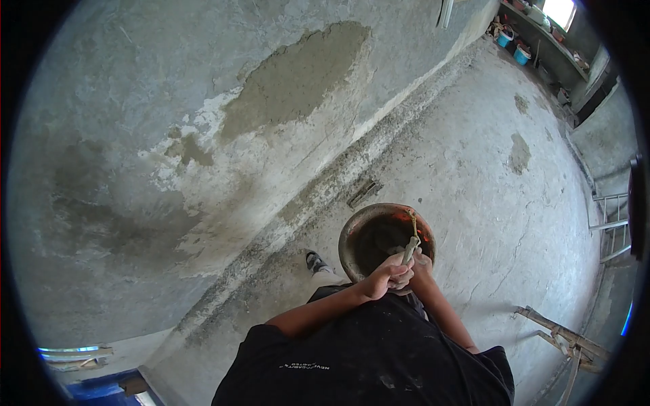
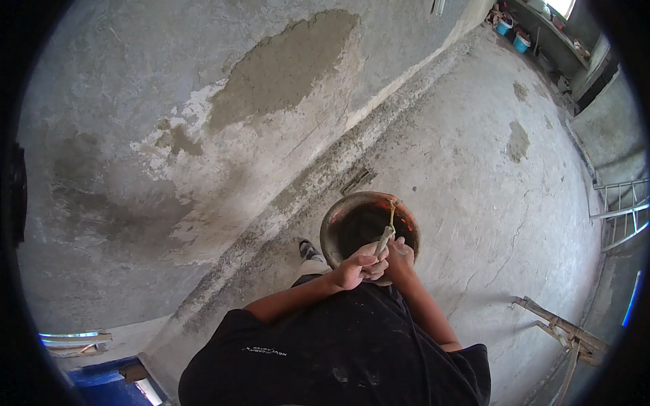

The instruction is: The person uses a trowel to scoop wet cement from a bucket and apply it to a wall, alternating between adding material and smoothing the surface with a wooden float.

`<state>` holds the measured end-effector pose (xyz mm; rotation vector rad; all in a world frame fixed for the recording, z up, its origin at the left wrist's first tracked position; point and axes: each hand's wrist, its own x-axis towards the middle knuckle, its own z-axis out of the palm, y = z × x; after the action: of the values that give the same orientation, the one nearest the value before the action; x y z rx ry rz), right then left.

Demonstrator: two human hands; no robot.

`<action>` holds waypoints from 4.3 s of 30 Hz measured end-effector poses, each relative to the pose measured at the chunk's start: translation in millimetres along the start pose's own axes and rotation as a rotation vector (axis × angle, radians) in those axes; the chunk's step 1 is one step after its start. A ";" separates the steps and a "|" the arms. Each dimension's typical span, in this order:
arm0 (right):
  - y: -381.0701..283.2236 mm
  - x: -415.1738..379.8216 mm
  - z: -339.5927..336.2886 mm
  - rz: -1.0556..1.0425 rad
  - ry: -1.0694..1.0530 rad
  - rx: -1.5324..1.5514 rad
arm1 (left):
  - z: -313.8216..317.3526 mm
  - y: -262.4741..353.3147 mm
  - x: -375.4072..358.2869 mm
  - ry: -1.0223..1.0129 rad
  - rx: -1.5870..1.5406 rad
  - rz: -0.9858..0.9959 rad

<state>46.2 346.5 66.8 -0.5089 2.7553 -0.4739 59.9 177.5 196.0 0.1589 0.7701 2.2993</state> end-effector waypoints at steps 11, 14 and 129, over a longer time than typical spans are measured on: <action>8.6 -4.2 -38.1 -0.069 0.255 0.014 | 17.9 -9.4 -4.9 -0.018 0.069 -0.033; -10.7 -22.5 -65.7 -0.076 0.192 0.170 | 22.4 -15.2 -4.6 0.014 0.095 -0.025; -336.9 454.0 44.3 0.087 0.513 1.265 | -352.3 273.9 -123.2 1.070 -0.052 0.109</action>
<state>-246.0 -139.1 47.7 0.0866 2.1668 -2.2762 -118.2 -232.8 76.7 -1.1587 1.2019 2.4135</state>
